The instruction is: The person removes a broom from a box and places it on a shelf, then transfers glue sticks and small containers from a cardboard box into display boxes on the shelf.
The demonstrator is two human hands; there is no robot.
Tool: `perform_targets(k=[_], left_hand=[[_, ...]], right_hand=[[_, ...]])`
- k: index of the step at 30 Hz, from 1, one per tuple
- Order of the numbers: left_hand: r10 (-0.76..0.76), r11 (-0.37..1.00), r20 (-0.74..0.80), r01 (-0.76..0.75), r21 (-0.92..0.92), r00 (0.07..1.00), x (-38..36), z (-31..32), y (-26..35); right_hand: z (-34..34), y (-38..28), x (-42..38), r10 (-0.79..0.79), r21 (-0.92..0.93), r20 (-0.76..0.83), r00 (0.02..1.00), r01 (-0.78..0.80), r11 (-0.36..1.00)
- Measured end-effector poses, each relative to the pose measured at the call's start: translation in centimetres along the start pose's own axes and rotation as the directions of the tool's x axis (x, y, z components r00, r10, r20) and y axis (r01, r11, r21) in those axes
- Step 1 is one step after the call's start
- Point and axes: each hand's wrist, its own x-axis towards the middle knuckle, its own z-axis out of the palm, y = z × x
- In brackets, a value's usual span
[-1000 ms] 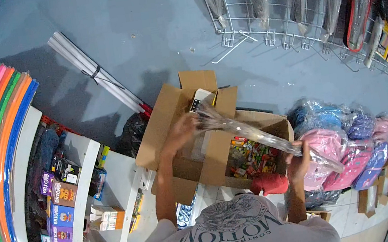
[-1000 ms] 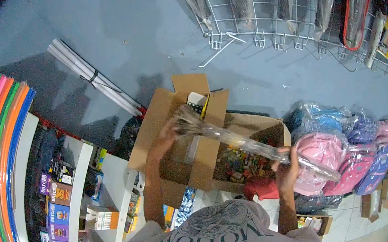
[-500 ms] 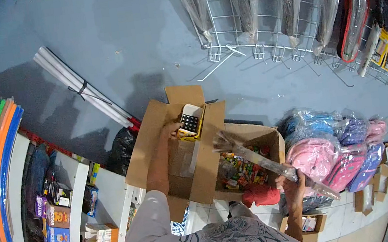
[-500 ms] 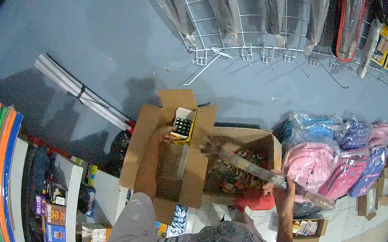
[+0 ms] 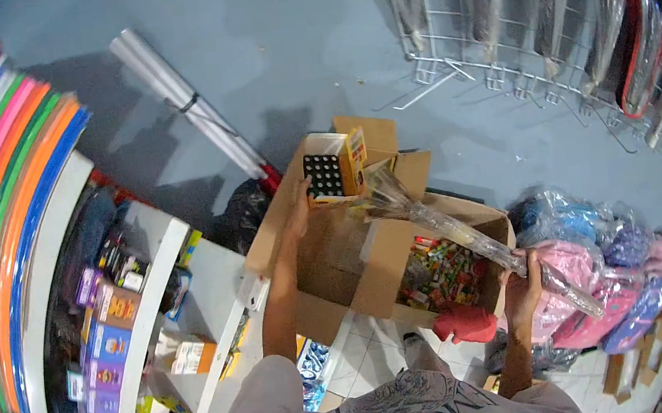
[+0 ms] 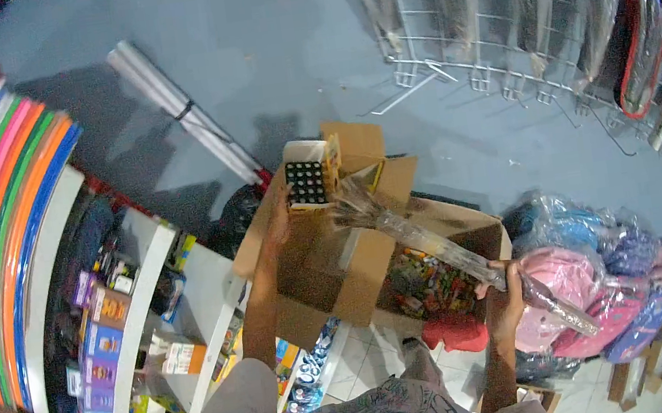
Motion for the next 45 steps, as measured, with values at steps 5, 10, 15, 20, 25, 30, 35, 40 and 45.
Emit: perform_targets(k=[5, 10, 15, 20, 25, 30, 35, 40, 45], left_hand=[[0.028, 0.739, 0.014, -0.012, -0.673, 1.0, -12.9, -1.2, 8.7], [0.121, 0.299, 0.013, -0.024, -0.954, 0.993, -25.2, -4.5, 9.1], [0.009, 0.279, -0.201, -0.195, -0.94, 0.98, -36.4, -9.8, 7.3], [0.011, 0.714, -0.555, -0.395, -0.578, 0.832, -47.6, -14.4, 6.1], [0.103, 0.808, -0.719, -0.479, -0.342, 0.688, -55.4, -15.3, 7.2], [0.155, 0.97, -0.758, -0.245, -0.006, 0.633, -60.3, -14.4, 8.2], [0.289, 0.936, -0.774, -0.335, 0.105, 0.563, -62.5, -12.6, 9.7], [0.214, 0.944, -0.919, -0.313, 0.107, 0.332, -65.2, -14.4, 9.2], [0.202, 0.943, -0.872, -0.33, 0.049, 0.447, -65.1, -12.4, 9.9]], right_hand=[[6.1, -2.5, -3.7, -0.079, -0.065, 0.456, 0.887, 0.121, 0.99], [10.0, -5.4, -10.5, 0.018, -0.234, 0.715, 0.699, 0.215, 0.948], [10.3, -6.8, -16.6, 0.108, -0.349, 0.841, 0.53, 0.38, 0.857], [12.2, -8.3, -23.0, 0.075, -0.202, 0.971, 0.228, 0.608, 0.768], [12.5, -8.0, -28.3, 0.13, -0.128, 0.991, 0.039, 0.585, 0.801], [13.5, -6.9, -32.4, -0.042, 0.074, 0.997, -0.068, 0.603, 0.794], [14.9, -4.8, -34.5, -0.099, 0.167, 0.982, -0.159, 0.5, 0.85], [15.9, -5.0, -33.7, 0.089, 0.208, 0.894, -0.439, 0.582, 0.786], [16.8, -5.1, -34.0, 0.014, 0.143, 0.947, -0.322, 0.458, 0.877]])
